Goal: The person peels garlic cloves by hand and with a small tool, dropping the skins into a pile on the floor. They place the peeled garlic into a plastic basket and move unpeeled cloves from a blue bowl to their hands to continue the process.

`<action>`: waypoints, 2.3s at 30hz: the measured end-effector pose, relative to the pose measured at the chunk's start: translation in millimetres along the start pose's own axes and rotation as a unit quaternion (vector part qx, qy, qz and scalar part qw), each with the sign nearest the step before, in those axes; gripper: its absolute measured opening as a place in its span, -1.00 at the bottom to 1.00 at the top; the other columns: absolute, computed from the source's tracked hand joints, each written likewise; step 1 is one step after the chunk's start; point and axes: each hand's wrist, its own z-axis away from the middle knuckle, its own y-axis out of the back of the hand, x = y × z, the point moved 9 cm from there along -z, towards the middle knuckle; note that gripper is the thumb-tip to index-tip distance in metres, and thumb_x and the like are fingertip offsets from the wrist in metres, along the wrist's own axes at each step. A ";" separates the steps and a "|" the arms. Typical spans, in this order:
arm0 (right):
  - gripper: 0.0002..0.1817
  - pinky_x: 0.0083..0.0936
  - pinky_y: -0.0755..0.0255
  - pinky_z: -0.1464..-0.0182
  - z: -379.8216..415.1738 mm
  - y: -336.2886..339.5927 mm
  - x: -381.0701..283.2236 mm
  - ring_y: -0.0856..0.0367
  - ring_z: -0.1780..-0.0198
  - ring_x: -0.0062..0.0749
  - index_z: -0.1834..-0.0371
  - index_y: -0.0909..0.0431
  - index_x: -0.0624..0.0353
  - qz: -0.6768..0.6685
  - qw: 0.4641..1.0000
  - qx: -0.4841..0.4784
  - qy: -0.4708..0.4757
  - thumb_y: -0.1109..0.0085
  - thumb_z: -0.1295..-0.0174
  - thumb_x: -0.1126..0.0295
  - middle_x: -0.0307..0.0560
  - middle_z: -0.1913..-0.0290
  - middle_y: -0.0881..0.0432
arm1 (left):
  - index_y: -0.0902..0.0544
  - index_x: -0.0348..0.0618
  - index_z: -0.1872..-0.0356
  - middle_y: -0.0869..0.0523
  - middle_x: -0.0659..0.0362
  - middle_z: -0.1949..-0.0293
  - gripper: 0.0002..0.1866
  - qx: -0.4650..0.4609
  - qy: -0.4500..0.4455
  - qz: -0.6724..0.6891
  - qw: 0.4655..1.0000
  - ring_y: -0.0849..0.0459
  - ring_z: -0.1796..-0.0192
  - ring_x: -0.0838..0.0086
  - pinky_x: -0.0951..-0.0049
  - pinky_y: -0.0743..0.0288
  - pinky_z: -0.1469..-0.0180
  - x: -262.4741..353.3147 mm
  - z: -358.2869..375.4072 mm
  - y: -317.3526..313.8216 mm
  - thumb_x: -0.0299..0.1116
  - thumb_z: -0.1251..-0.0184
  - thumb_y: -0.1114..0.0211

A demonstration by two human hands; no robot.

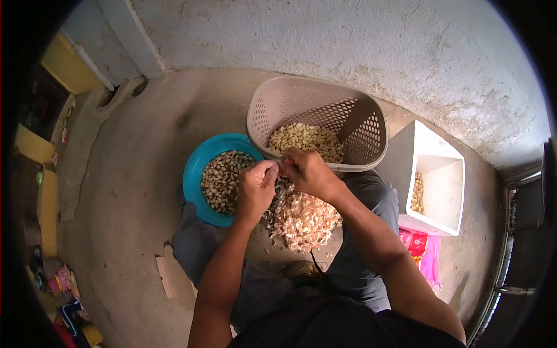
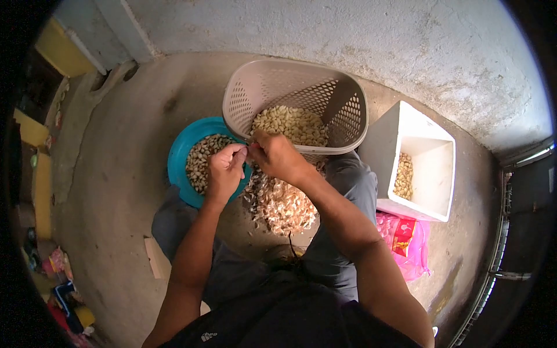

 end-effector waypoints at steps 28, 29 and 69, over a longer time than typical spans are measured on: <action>-0.86 -0.59 -0.47 0.40 -3.1 -15.5 15.0 -0.55 0.44 -0.66 0.00 -0.58 0.35 -0.223 0.969 -0.021 -0.104 -0.19 -0.45 0.55 -0.23 0.40 -0.64 | -0.67 -0.40 0.08 -0.75 0.11 0.35 -0.83 -0.016 0.192 0.295 0.936 -0.47 0.65 0.67 0.58 -0.29 0.71 -18.6 6.1 -8.4 -0.45 -0.51 -0.27; -0.88 -0.59 -0.47 0.39 -2.1 -14.1 16.8 -0.56 0.44 -0.66 0.02 -0.58 0.35 -0.220 0.970 -0.009 -0.107 -0.19 -0.45 0.55 -0.23 0.40 -0.65 | -0.67 -0.39 0.10 -0.75 0.11 0.35 -0.83 -0.014 0.204 0.312 0.928 -0.48 0.65 0.67 0.58 -0.29 0.71 -20.0 6.5 -9.3 -0.45 -0.50 -0.27; -0.65 -0.68 -0.44 0.50 -2.7 23.8 60.7 -0.55 0.51 -0.63 -0.15 -0.58 0.43 -0.447 0.864 -0.013 -0.231 -0.25 -0.34 0.49 -0.19 0.30 -0.64 | -0.73 -0.39 0.16 -0.82 -0.01 0.32 -0.75 -0.111 0.034 0.002 0.993 -0.75 0.36 0.42 0.43 -0.57 0.28 -8.0 7.8 -26.6 -0.34 -0.37 -0.47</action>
